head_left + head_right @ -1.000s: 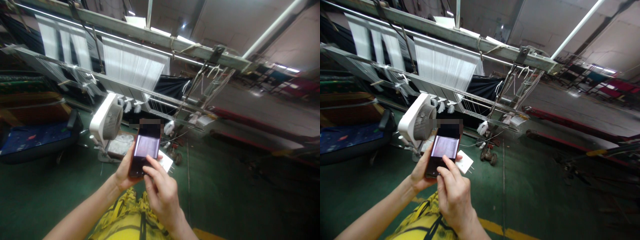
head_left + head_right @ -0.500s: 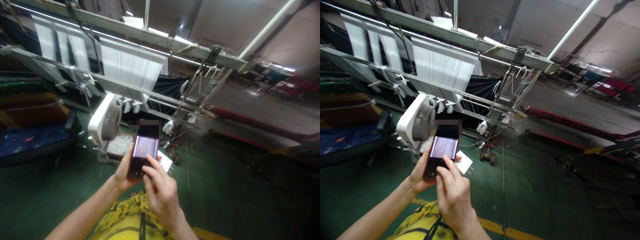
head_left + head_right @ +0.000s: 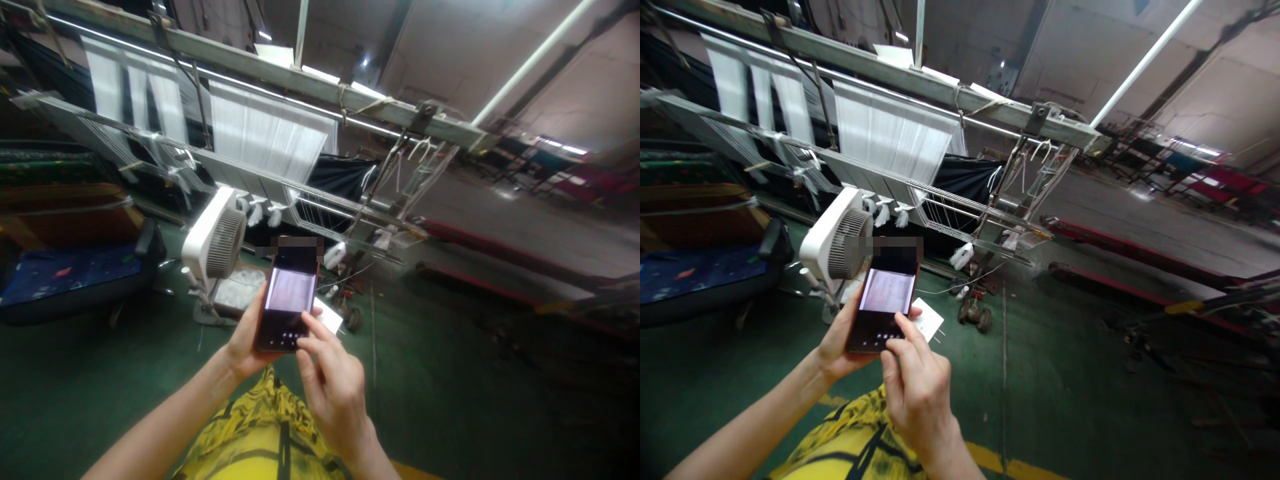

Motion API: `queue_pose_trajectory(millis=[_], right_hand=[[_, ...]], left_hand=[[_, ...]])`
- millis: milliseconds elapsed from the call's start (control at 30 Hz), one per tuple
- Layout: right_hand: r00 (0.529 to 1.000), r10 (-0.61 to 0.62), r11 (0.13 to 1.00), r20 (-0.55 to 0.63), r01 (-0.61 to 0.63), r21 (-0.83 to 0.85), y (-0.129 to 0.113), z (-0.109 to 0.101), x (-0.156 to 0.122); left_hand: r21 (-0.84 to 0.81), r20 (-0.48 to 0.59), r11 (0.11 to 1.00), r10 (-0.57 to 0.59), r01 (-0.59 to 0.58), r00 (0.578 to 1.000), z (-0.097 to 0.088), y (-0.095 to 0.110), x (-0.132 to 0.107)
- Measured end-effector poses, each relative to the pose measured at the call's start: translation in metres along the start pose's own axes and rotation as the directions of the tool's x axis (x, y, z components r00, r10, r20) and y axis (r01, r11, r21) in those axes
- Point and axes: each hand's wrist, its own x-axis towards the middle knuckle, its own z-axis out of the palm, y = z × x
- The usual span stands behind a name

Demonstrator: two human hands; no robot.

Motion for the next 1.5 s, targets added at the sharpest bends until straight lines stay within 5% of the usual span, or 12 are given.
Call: queue_pose_trajectory(millis=[367,600,767,1500], right_hand=[[0.997,0.025,1.0,0.072,-0.024,-0.016,-0.008,-0.001,-0.007],[0.995,-0.02,0.996,0.103,0.028,-0.079,-0.018,0.005,0.0],[0.998,0.065,0.995,0.024,-0.063,-0.083,-0.018,-0.004,-0.004],[1.0,0.012,0.998,-0.001,-0.012,-0.063,-0.022,-0.005,-0.019]], left_hand=[[0.015,0.007,1.0,0.027,-0.027,1.0,0.004,-0.006,-0.008],[0.073,-0.087,0.997,0.02,-0.013,0.996,0.009,-0.012,-0.013],[0.083,-0.115,0.996,0.029,-0.019,0.993,0.007,-0.013,-0.016],[0.071,-0.066,0.997,-0.016,0.02,0.998,0.008,-0.019,-0.022]])
